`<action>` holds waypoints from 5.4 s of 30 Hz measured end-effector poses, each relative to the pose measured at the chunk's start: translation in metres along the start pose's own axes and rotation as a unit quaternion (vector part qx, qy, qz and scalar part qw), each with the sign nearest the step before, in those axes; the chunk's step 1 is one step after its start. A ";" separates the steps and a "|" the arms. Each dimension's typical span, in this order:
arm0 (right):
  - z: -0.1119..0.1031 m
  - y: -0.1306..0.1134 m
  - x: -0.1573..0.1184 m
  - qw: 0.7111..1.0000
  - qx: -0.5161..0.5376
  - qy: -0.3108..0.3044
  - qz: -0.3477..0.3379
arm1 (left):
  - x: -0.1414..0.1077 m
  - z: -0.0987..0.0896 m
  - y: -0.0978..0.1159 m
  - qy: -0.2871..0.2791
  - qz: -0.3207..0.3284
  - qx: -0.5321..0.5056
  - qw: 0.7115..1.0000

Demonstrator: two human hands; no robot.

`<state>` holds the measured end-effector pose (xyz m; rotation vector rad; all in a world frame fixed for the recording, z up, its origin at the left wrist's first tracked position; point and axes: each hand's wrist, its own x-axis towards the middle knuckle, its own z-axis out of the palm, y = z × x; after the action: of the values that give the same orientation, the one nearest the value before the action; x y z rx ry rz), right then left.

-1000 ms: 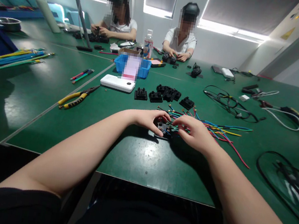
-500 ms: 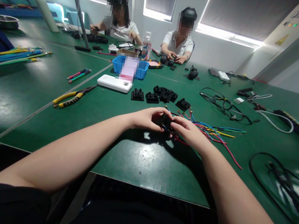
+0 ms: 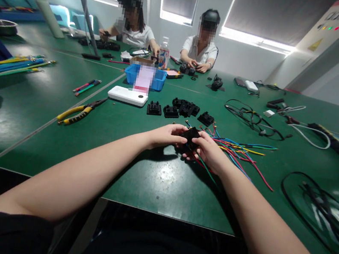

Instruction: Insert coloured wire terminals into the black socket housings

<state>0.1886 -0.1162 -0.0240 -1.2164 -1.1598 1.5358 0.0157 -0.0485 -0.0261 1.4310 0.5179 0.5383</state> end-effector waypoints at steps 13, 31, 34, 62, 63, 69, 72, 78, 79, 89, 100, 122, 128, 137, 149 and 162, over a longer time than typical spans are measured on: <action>-0.006 0.004 0.002 1.000 0.010 -0.027 -0.009 | 0.000 0.001 0.002 0.056 -0.048 -0.005 0.997; -0.006 0.000 0.003 1.000 -0.009 -0.011 -0.007 | 0.003 0.004 -0.002 0.058 -0.071 -0.030 0.995; -0.007 -0.001 0.002 1.000 -0.013 -0.017 -0.012 | 0.002 0.005 -0.002 0.053 -0.073 -0.027 0.996; -0.012 0.001 0.006 1.000 -0.016 -0.017 0.002 | 0.003 0.006 0.002 0.034 -0.090 -0.031 0.995; -0.013 0.002 0.007 1.000 -0.023 -0.018 0.000 | 0.004 0.006 0.002 0.036 -0.091 -0.028 0.995; -0.016 0.007 0.010 0.997 -0.076 -0.017 -0.022 | 0.004 0.008 0.000 0.039 -0.094 -0.011 0.995; -0.015 0.007 0.011 0.996 -0.088 -0.010 -0.026 | 0.004 0.009 -0.001 0.040 -0.090 -0.006 0.995; -0.013 0.006 0.009 0.996 -0.088 -0.006 -0.033 | 0.001 0.009 0.002 0.028 -0.079 -0.008 0.996; -0.013 0.006 0.009 0.996 -0.086 -0.007 -0.033 | 0.000 0.009 0.002 0.026 -0.077 -0.009 0.997; -0.013 0.006 0.010 0.995 -0.089 -0.010 -0.051 | -0.001 0.011 0.002 0.031 -0.073 -0.002 0.997; -0.011 0.006 0.007 0.996 -0.073 -0.013 -0.053 | 0.000 0.008 0.002 0.017 -0.067 -0.007 0.998; -0.014 0.008 0.008 0.990 -0.096 -0.058 -0.081 | -0.005 0.001 0.008 -0.015 -0.025 0.094 0.995; -0.013 0.008 0.007 0.979 -0.163 -0.031 -0.118 | -0.002 -0.006 0.003 -0.003 0.016 0.165 0.986; -0.016 -0.009 -0.004 0.899 -0.378 0.004 -0.220 | -0.008 -0.010 0.009 0.038 0.064 0.372 0.925; -0.024 -0.007 -0.001 0.826 -0.482 -0.024 -0.292 | -0.008 -0.010 0.009 0.016 0.022 0.493 0.870; -0.021 -0.011 -0.006 0.819 -0.462 -0.041 -0.337 | -0.004 -0.023 0.002 -0.047 -0.009 0.401 0.915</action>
<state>0.2113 -0.1160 -0.0139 -1.0861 -2.2293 0.4402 -0.0023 -0.0328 -0.0254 2.2187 0.7167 0.2311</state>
